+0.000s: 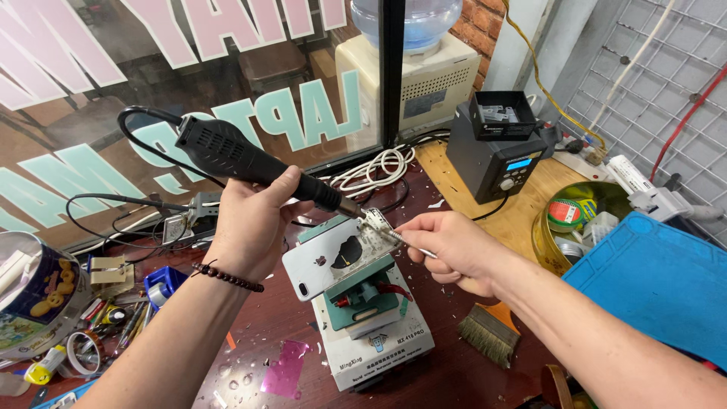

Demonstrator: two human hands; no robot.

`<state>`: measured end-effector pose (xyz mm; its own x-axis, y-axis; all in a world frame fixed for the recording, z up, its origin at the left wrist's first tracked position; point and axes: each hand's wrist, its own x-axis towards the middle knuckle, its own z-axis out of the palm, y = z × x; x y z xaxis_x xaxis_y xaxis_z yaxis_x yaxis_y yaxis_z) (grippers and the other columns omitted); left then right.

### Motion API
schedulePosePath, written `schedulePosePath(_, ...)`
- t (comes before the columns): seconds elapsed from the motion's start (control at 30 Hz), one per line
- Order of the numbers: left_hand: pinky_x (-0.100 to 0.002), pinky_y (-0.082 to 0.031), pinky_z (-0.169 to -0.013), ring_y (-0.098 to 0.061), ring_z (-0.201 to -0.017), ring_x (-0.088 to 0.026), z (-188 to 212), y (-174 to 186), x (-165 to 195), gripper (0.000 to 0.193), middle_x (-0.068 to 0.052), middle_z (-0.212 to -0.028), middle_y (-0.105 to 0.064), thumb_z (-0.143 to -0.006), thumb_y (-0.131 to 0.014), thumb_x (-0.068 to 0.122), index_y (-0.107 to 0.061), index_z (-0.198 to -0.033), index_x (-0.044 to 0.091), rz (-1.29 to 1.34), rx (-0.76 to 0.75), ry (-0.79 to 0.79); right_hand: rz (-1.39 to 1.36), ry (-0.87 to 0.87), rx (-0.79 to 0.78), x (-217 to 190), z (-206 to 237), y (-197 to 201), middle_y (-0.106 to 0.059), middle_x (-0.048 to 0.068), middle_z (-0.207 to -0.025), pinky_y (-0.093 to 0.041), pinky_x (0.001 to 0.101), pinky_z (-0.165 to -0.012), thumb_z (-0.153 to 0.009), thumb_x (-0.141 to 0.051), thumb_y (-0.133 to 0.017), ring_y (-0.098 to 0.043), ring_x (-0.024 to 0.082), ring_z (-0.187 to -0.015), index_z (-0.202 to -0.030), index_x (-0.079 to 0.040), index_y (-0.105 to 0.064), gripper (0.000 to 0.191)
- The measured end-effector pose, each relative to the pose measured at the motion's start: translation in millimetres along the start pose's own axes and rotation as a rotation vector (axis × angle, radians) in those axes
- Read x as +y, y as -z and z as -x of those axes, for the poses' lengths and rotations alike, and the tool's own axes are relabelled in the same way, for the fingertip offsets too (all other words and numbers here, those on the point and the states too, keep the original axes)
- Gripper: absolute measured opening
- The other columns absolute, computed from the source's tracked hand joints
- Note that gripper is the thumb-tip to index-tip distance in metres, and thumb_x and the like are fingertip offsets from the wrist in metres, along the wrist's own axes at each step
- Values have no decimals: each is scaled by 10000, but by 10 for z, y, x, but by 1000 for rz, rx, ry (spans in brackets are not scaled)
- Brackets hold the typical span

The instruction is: The person uses a hot air gun and a soldering iron to work on a white smartphone backplate clamped in a holder. They repeatedly apply heat and scrape the surface, then brush away debris with a small brush. The process continues with additional heating and scraping until the end of the clip.

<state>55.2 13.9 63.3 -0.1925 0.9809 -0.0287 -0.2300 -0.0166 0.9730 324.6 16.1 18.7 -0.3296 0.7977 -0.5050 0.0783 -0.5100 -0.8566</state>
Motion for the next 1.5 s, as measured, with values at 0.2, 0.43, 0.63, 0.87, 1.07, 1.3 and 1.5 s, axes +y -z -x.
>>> schedulePosePath(0.2, -288, -589, -669, -669, -836, -177, 8, 173, 57, 178, -107, -1016, -671, -977, -648, 94, -567, -1095, -11, 66, -14, -24, 175, 46, 114, 68, 139, -120, -660, 44, -722, -293, 250, -366, -933, -134, -653, -454, 77, -423, -1125, -4, -695, 236)
schedulePosePath(0.43, -303, -587, -631, -665, -745, -173, 74, 250, -2, 186, -98, -971, -671, -957, -651, 92, -547, -1080, 0, 31, 3, 1, 519, 428, 126, 194, 82, -230, -756, 21, -692, -466, 183, -483, -925, -112, -647, -633, 9, -551, -1180, 18, -750, 304)
schedulePosePath(0.63, -291, -586, -648, -662, -741, -160, 100, 198, -21, 211, -106, -964, -672, -948, -670, 91, -528, -1073, -3, -6, -18, 8, 444, 62, 223, 17, 132, -319, -705, 59, -686, -314, 266, -364, -898, -83, -618, -425, 84, -406, -1168, -48, -731, 295)
schedulePosePath(0.87, -281, -578, -657, -652, -743, -148, 120, 177, 16, 222, -107, -965, -673, -944, -685, 95, -526, -1073, 8, -46, 7, 25, 289, -44, 224, -123, 267, -422, -649, 83, -663, -215, 279, -337, -947, -145, -643, -348, 90, -371, -1098, -31, -719, 204)
schedulePosePath(1.07, -297, -593, -660, -661, -759, -167, 105, 164, 20, 221, -115, -989, -668, -950, -674, 106, -531, -1088, 9, -17, -13, 39, 301, -18, 172, -139, 224, -307, -653, 91, -665, -214, 274, -336, -895, -57, -620, -348, 83, -368, -1128, -23, -712, 253)
schedulePosePath(1.3, -304, -598, -674, -676, -825, -173, 87, 187, 18, 194, -89, -1006, -669, -948, -655, 91, -540, -1086, 17, -11, -31, 14, 333, 10, 114, -99, 119, -209, -648, 85, -660, -227, 265, -337, -900, -74, -630, -359, 76, -368, -1133, -11, -718, 257)
schedulePosePath(1.5, -298, -603, -680, -680, -846, -176, 67, 183, -3, 191, -96, -1019, -663, -959, -654, 93, -535, -1085, 12, -24, -24, 14, 166, 1, 125, -50, 99, -298, -633, 94, -678, -206, 259, -325, -903, -63, -633, -348, 71, -367, -1131, 4, -705, 248)
